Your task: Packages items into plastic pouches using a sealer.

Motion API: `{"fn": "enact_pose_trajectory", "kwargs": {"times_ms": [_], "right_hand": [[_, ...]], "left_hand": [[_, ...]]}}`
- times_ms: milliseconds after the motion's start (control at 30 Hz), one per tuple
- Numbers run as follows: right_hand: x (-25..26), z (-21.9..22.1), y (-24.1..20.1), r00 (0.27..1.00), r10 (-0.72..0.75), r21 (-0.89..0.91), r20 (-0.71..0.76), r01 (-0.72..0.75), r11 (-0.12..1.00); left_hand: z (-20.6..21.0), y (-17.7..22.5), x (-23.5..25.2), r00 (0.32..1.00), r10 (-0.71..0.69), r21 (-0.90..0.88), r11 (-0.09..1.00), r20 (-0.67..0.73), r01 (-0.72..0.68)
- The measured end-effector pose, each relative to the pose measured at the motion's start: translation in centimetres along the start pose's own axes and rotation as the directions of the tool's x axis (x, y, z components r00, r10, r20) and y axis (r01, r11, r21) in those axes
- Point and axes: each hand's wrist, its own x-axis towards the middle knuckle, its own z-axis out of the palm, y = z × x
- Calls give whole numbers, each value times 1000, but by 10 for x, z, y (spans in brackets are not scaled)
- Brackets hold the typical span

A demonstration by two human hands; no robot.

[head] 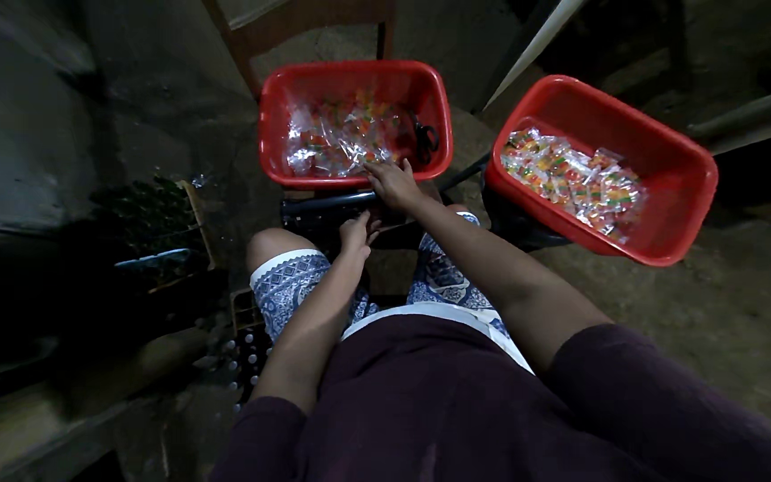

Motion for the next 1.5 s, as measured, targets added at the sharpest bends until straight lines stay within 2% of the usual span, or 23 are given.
{"fn": "enact_pose_trajectory", "kwargs": {"times_ms": [100,233,300,367,400,467,567,633,700,800,933,1000,1133,1200,1500], "right_hand": [[-1,-27,-14,994,-69,102,-84,78,992],[-26,-64,-20,968,-157,414,-194,226,882],[-42,-59,-10,956,-105,538,-275,244,807],[-57,-35,3,935,80,669,-345,185,720],[-64,-26,7,926,190,742,-326,126,658],[-86,-12,7,927,328,869,-183,-4,495],[-126,-6,-8,956,287,947,-59,-38,320],[-144,-9,-18,966,240,971,-99,41,236],[-155,-14,-23,962,217,965,-165,112,237],[-171,-28,-32,963,171,939,-210,150,310],[-187,-36,-40,965,98,918,-242,195,345],[-191,-38,-45,960,123,928,-250,201,314],[-200,-45,-51,960,172,949,-222,173,263],[-203,-46,-52,964,173,959,-202,159,233],[-204,-44,-54,956,195,965,-218,182,190]], "left_hand": [[0,-2,-3,1000,18,-9,1000,-6,-18],[0,4,-19,998,47,-4,999,50,-47],[-1,4,-21,996,64,3,998,68,-64],[-4,1,-27,988,98,45,994,122,-104],[-4,2,-33,976,137,74,986,167,-151],[-4,5,-50,936,237,148,948,261,-282],[-10,5,-74,846,374,219,852,380,-475],[-16,2,-86,782,437,226,790,444,-570],[-19,2,-99,748,473,209,762,465,-612],[-21,8,-120,713,525,148,748,465,-647],[-19,20,-141,639,617,149,656,460,-740],[-18,23,-149,663,597,143,685,451,-715],[-13,25,-165,758,513,109,795,404,-596],[-13,25,-171,779,491,95,820,391,-564],[-18,24,-173,752,472,56,830,460,-555]]}}
